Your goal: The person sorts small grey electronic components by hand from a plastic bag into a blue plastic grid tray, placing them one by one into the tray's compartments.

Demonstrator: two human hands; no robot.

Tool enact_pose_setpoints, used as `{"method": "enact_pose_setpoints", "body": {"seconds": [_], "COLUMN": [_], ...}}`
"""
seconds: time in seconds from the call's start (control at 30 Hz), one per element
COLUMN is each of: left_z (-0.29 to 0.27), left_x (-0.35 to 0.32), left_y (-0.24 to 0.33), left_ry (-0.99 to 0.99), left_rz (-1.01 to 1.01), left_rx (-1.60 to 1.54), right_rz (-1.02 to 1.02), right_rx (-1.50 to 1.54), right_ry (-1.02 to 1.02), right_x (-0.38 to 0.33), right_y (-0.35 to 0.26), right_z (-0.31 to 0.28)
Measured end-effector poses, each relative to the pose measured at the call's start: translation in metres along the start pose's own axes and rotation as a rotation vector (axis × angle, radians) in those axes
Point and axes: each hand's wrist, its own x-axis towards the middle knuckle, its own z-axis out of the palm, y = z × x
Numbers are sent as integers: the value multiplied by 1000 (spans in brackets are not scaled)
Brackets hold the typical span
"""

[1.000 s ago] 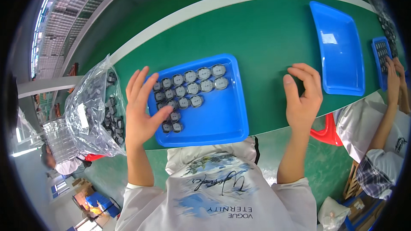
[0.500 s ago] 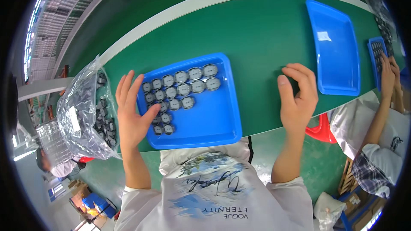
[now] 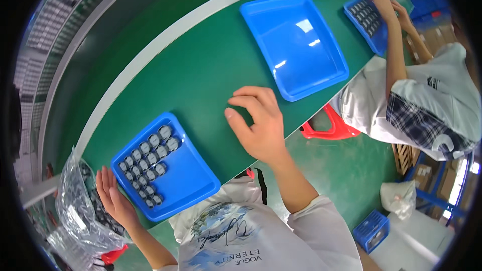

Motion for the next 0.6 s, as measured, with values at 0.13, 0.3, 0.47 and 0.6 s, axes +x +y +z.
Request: {"method": "enact_pose_setpoints", "body": {"seconds": [0.13,0.3,0.47,0.6], "left_z": [31,36,21,13], "left_x": [-11,-11,-21,-23], "left_y": [12,8,3,4], "left_ry": [41,96,109,-32], "left_rz": [-62,-181,-132,-110], "left_rx": [-427,-533,-672,-792], "right_rz": [14,142,132,-1], "right_rx": [-14,41,72,124], "right_ry": [-26,-19,-49,57], "right_x": [4,1,-3,-17], "right_y": [-6,0,-7,13], "right_z": [-6,-16,-7,-2]}}
